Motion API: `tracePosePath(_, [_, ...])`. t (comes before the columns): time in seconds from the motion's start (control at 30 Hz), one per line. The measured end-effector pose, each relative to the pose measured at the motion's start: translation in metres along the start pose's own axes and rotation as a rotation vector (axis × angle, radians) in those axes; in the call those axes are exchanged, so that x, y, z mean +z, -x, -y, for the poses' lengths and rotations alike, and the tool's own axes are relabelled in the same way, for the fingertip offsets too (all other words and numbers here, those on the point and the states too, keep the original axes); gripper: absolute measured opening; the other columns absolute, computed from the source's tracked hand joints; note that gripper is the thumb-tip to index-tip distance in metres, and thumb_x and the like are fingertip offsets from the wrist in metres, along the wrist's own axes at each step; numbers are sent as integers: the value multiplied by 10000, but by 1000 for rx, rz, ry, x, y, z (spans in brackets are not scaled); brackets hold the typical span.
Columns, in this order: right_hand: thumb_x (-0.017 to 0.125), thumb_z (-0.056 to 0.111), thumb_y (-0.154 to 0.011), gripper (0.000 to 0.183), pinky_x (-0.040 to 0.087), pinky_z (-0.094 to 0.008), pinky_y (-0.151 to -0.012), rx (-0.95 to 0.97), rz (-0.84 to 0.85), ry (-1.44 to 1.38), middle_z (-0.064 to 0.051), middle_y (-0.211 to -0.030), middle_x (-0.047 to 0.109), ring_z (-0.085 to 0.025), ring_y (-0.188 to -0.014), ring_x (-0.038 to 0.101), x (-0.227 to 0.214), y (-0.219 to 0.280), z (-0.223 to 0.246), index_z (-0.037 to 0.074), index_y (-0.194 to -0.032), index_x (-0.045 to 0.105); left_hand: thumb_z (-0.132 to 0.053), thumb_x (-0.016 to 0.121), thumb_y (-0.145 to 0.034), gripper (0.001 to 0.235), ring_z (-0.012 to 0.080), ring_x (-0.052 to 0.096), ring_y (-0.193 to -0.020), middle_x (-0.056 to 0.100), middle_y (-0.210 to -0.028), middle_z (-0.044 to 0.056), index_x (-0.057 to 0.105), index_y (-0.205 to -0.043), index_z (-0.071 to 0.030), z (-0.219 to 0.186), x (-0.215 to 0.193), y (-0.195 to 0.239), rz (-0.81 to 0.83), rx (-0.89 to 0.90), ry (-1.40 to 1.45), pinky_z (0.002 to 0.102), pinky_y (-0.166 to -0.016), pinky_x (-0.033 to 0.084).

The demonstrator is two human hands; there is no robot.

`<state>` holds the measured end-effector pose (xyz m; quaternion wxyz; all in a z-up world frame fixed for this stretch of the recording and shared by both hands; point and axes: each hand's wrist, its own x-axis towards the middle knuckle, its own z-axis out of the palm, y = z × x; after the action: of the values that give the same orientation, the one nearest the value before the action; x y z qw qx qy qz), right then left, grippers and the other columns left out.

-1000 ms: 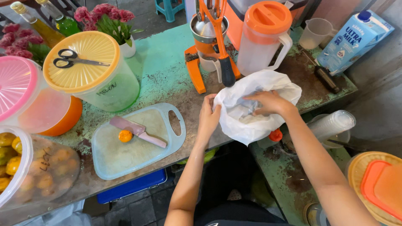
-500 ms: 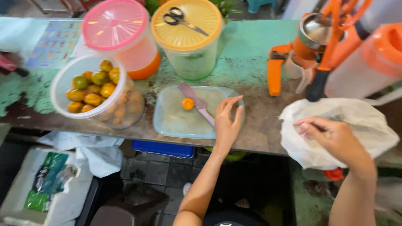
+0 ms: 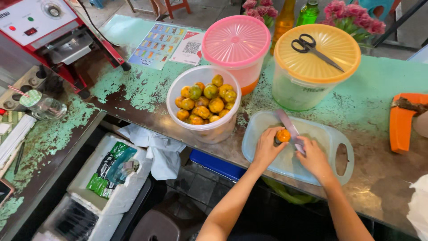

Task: The person cuts several small oranges in half on a plastic cutting board using a knife. They place the cut halves on the counter and discard the peels into a white plastic bag.

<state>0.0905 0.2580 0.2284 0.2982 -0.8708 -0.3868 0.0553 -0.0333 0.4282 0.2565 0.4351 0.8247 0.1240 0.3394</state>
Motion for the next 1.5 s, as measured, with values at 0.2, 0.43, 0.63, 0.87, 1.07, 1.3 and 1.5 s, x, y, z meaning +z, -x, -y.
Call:
tracePosePath(0.2, [467,207,-1035,402,385,-314,-445,493,129,-816,-106,-821,498,-168,-551,446,11,17,-18,162,-1435,477,-138,877,-787,518,148,718,-999,730,-1129,104,616,-1226,-49,27,-27,-5,38,-78,417,289,-898,582])
tracePosePath(0.43, [585,190,-982,323,302,-231,-409,594,39,-1039,-5,-821,432,-68,-585,416,3,48,31,142,-1279,469,-78,907,-760,501,151,687,-979,669,-1188,88,662,-1196,-44,16,-43,-15,53,23,378,297,-861,579])
tracePosePath(0.63, [586,198,-1004,338,294,-219,-412,548,6,-1044,12,-868,452,-48,-574,394,-31,66,59,133,-1307,452,5,885,-761,532,185,667,-1133,621,-1251,87,642,-1230,-57,5,-34,-13,100,-1,458,337,-975,569])
tracePosePath(0.87, [593,169,-983,365,258,-217,-372,554,-55,-1004,-4,-806,477,-46,-529,402,-34,69,62,154,-1320,453,77,848,-810,528,241,617,-1299,620,-1415,202,485,-1155,-92,22,-13,-8,180,-46,805,375,-1121,484])
tracePosePath(1.07, [593,213,-1003,355,297,-232,-406,504,-74,-873,11,-702,479,-65,-512,398,-32,76,62,149,-1331,473,0,825,-811,604,192,641,-1263,653,-1381,132,526,-1328,-87,12,-19,-18,292,-102,718,360,-1046,517])
tracePosePath(1.3, [602,227,-1017,342,374,-312,-531,398,-151,-520,-23,-672,516,-107,-598,455,-38,72,82,102,-1320,507,-95,794,-836,530,335,631,-1254,695,-1349,136,645,-1344,-72,0,-31,-28,336,91,189,390,-1099,461])
tracePosePath(1.5, [589,221,-1005,340,387,-340,-536,421,-125,-451,-52,-645,480,-140,-577,460,-41,73,101,118,-1320,514,-144,814,-870,462,314,651,-1174,661,-1266,131,673,-1305,-74,-9,-32,-29,252,76,202,367,-1019,499])
